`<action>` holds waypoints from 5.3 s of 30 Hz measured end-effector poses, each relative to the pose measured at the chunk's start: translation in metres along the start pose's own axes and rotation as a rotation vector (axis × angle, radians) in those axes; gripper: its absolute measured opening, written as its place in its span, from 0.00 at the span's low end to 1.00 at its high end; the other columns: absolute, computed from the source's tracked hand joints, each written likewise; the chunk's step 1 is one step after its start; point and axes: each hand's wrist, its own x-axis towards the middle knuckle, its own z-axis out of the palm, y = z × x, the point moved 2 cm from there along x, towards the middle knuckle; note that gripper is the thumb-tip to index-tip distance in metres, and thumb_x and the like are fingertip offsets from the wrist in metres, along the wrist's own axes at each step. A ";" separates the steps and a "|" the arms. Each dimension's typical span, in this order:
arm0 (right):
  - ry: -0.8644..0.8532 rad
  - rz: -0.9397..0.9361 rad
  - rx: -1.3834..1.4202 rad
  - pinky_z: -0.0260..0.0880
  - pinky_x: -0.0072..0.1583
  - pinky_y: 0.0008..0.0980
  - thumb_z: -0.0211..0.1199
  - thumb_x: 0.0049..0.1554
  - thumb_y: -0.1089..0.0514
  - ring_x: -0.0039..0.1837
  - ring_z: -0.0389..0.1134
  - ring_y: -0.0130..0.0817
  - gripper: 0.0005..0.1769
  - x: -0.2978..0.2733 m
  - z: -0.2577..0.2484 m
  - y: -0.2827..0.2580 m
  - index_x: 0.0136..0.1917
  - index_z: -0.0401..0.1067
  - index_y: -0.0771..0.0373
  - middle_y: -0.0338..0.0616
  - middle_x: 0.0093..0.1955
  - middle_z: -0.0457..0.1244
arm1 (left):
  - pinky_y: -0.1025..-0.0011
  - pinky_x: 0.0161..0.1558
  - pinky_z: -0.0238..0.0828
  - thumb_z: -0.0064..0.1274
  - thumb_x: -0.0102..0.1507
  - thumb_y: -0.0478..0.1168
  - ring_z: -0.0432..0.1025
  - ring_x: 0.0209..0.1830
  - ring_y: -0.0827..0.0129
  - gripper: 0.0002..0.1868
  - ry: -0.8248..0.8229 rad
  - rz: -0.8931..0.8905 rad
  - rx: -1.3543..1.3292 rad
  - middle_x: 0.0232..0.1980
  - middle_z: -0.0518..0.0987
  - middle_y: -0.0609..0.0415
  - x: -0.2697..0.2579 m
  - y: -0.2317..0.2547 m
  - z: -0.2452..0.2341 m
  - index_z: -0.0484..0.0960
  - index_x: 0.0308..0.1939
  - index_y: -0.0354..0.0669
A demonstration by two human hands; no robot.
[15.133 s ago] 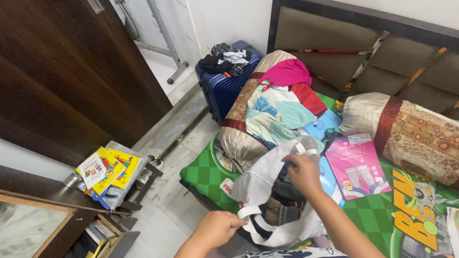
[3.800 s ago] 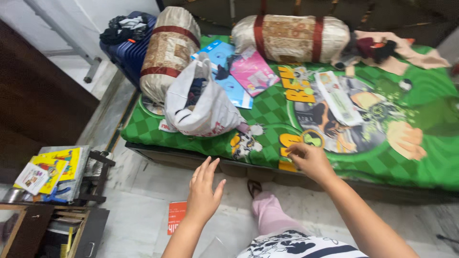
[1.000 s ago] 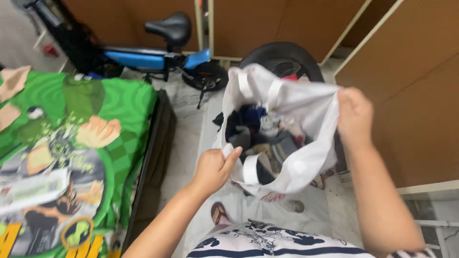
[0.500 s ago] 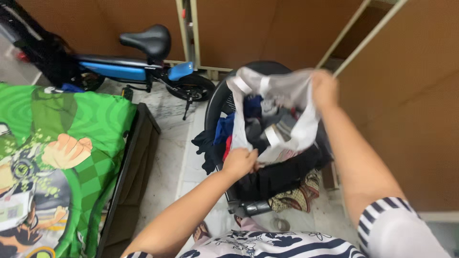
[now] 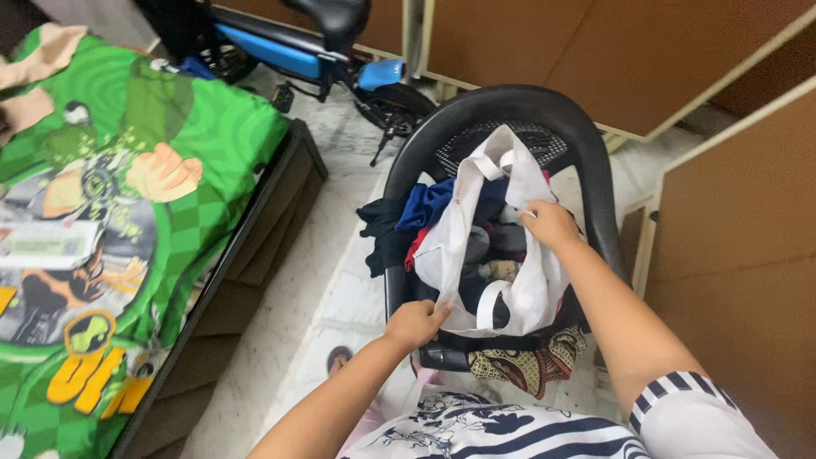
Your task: The person smooths a bedsheet, then walks to a cluttered bed and begins sorting clothes. They pick up various garments, place them into a white plastic bag, and gather several books from the bed, carrying them toward a table.
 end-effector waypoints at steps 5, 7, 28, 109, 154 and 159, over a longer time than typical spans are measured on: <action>0.093 0.058 -0.039 0.69 0.53 0.51 0.70 0.49 0.38 0.55 0.68 0.57 0.25 -0.024 -0.032 -0.044 0.50 0.74 0.58 0.56 0.56 0.63 | 0.56 0.56 0.72 0.46 0.58 0.75 0.78 0.53 0.49 0.41 0.142 -0.038 0.045 0.50 0.84 0.43 -0.034 0.018 -0.023 0.80 0.55 0.45; 0.261 -0.071 -0.009 0.68 0.53 0.51 0.71 0.54 0.42 0.54 0.68 0.58 0.24 -0.037 -0.050 -0.073 0.53 0.72 0.61 0.58 0.57 0.63 | 0.56 0.55 0.71 0.48 0.57 0.75 0.76 0.55 0.48 0.44 0.225 -0.011 0.000 0.53 0.82 0.41 -0.052 0.020 -0.037 0.73 0.64 0.46; -0.039 -0.839 0.439 0.65 0.44 0.36 0.58 0.50 0.66 0.38 0.63 0.35 0.10 -0.190 0.057 -0.528 0.46 0.75 0.61 0.46 0.40 0.61 | 0.65 0.52 0.76 0.58 0.61 0.57 0.80 0.50 0.60 0.35 1.159 -0.206 -0.662 0.56 0.83 0.45 -0.359 -0.303 -0.133 0.70 0.66 0.43; -0.588 -1.618 -0.198 0.53 0.70 0.54 0.74 0.32 0.23 0.69 0.59 0.58 0.59 -0.604 0.814 -1.427 0.65 0.70 0.63 0.57 0.65 0.63 | 0.63 0.50 0.68 0.66 0.58 0.52 0.71 0.47 0.70 0.28 1.455 -0.576 -2.470 0.50 0.78 0.60 -0.509 -1.160 -0.271 0.73 0.57 0.50; -0.529 -1.097 -0.496 0.42 0.71 0.72 0.62 0.58 0.34 0.78 0.38 0.81 0.54 -0.439 0.847 -1.311 0.84 0.37 0.56 0.82 0.80 0.36 | 0.61 0.35 0.85 0.32 0.62 0.77 0.82 0.40 0.57 0.50 1.153 -1.251 -2.018 0.46 0.84 0.43 -0.569 -1.120 -0.199 0.80 0.55 0.31; -0.455 -1.326 -0.672 0.60 0.66 0.66 0.56 0.65 0.48 0.73 0.50 0.86 0.46 -0.412 0.858 -1.312 0.86 0.35 0.58 0.87 0.77 0.42 | 0.60 0.33 0.83 0.18 0.61 0.81 0.83 0.35 0.52 0.59 0.958 -1.308 -2.006 0.40 0.86 0.40 -0.582 -1.128 -0.208 0.83 0.50 0.28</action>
